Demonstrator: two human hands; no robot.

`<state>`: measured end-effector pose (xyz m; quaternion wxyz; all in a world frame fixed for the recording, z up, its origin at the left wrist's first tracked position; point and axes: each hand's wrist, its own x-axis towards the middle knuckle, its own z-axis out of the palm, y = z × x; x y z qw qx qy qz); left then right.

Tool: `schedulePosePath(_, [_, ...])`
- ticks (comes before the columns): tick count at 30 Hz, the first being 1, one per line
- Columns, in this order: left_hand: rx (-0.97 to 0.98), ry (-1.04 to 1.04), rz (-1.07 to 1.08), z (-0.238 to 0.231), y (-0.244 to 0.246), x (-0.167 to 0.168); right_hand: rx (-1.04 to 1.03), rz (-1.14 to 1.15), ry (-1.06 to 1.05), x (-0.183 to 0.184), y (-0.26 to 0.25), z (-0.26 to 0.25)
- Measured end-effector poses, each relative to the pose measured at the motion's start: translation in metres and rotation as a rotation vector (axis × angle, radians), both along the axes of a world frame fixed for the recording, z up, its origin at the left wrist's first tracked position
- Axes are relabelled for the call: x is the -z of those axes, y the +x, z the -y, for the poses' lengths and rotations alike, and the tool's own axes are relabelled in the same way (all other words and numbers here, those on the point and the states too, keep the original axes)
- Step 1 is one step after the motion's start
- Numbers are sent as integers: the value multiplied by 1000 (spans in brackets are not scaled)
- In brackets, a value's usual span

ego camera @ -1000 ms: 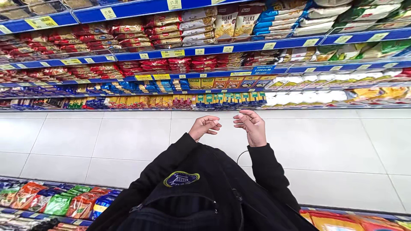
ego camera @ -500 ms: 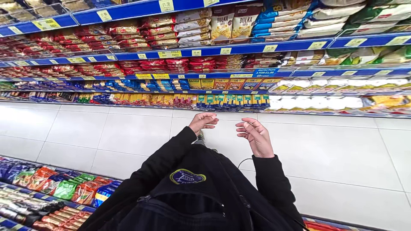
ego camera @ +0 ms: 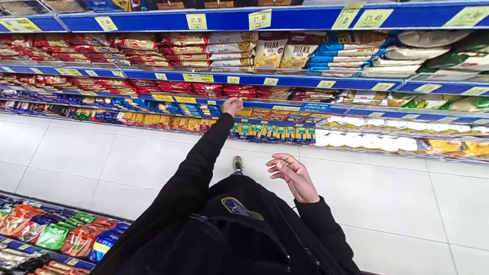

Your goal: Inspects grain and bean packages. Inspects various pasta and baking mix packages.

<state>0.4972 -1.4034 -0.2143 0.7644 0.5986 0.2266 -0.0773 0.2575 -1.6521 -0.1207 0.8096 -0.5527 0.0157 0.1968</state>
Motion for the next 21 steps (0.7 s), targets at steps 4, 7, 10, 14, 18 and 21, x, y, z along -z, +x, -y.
schedulePosePath(4, [-292, -150, -92, 1, 79, 31, 18, -74, -34, 5, 37, -6])
schedulePosePath(7, [-413, -138, -126, -1, 105, 42, 21, -91, -70, 10, 55, -7])
schedulePosePath(10, [-449, -116, -203, -1, 116, 42, 26, -127, -86, 17, 68, -9])
schedulePosePath(14, [-455, -91, -286, -1, 123, 33, 70, -183, -89, 22, 81, -17])
schedulePosePath(18, [-472, -41, -286, 0, 130, 38, 82, -188, -88, 27, 90, -22])
schedulePosePath(21, [-481, -63, -265, -1, 130, 39, 48, -133, -110, 30, 94, -24])
